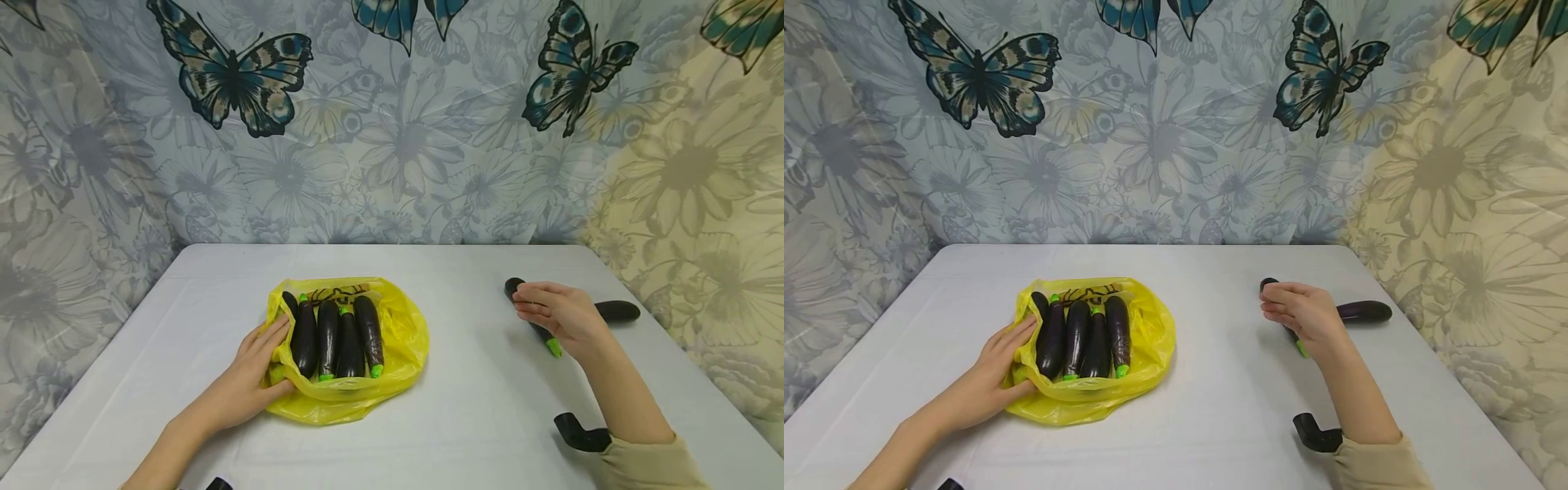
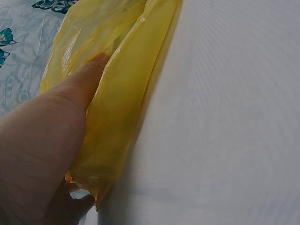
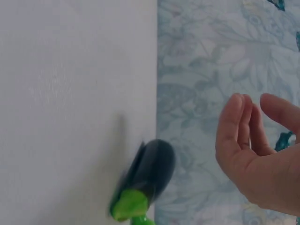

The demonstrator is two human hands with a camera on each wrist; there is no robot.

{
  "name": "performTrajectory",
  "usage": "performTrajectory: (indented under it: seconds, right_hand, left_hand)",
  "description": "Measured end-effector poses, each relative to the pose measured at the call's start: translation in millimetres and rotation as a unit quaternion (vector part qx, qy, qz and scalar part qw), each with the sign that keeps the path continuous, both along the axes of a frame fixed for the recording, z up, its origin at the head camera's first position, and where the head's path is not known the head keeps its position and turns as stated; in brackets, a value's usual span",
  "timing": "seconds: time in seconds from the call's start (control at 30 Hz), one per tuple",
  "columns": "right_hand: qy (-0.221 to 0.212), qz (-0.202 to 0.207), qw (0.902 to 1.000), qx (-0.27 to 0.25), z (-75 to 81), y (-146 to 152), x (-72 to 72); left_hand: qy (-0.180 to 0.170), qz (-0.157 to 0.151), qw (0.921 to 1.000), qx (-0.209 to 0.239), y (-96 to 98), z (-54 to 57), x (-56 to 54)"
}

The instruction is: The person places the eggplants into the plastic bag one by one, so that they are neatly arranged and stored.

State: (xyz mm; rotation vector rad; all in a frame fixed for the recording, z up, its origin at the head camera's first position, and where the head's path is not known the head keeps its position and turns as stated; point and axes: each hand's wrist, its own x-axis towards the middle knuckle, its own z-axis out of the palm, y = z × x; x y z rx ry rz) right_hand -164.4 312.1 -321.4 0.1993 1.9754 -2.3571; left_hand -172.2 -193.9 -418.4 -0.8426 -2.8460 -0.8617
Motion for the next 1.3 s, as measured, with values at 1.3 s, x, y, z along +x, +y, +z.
performTrajectory:
  seconds: [1.3]
  right_hand:
    - [0.002,-0.011,0.9921,0.125,-29.1,79,-19.4]
  left_hand:
    - [-0.004,0.005,1.0,-0.005,1.6,0.6,-0.3]
